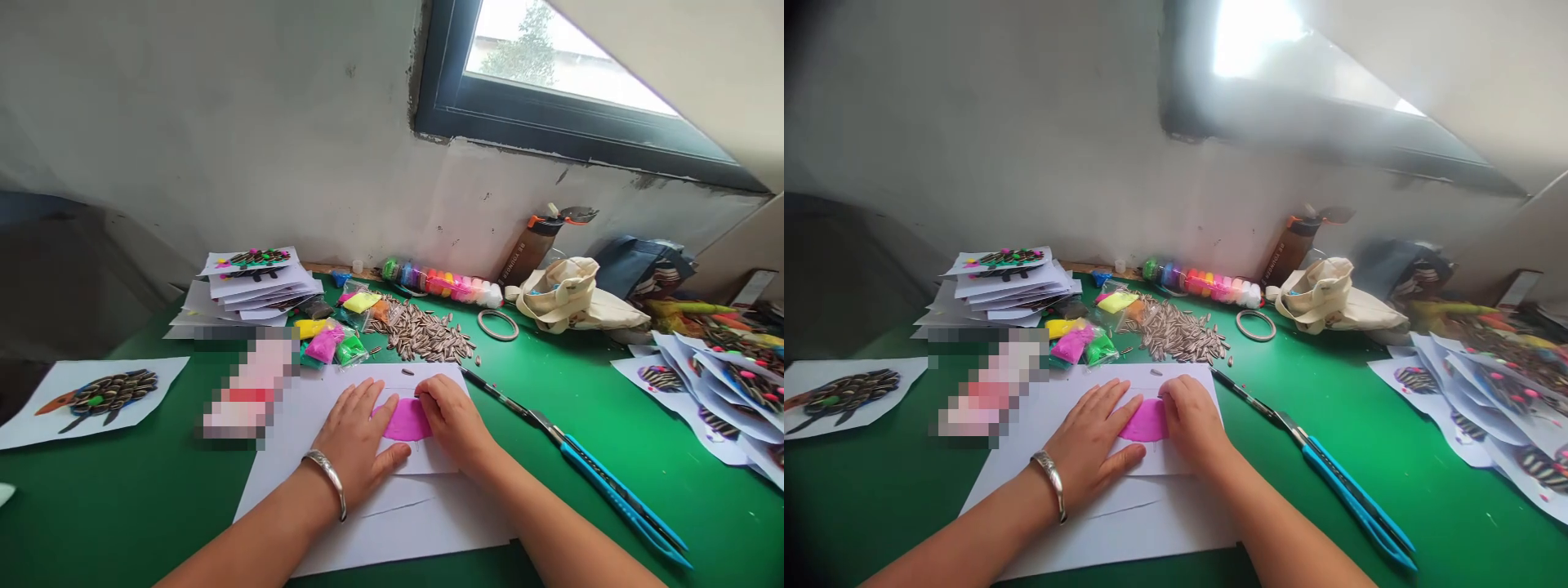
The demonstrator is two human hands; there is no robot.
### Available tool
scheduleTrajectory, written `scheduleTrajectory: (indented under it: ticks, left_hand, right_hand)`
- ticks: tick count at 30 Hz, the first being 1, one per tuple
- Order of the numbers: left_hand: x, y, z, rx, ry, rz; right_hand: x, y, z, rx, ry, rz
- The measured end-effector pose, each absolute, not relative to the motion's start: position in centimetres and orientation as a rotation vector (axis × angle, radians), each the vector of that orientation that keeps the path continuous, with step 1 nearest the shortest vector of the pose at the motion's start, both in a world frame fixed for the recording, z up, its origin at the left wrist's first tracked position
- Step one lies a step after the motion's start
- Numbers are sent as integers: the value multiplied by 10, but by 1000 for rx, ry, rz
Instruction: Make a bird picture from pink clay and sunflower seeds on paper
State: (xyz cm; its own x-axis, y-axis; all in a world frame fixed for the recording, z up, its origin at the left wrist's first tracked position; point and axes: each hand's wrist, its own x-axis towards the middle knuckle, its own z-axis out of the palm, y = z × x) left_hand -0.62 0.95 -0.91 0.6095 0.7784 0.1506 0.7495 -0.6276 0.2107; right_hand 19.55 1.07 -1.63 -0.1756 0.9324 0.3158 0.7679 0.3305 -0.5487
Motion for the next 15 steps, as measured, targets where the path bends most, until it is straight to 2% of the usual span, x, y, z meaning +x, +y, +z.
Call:
scheduleTrajectory:
  ticks: [7, 15]
  left_hand:
    - [-4, 7, 0, 2687, 1323, 223]
    - [-5, 9, -8, 2699, 1304, 288]
  right_hand:
    - [197, 10, -17, -1485, -1979, 382]
    - [196, 12, -13, -1484, -1979, 383]
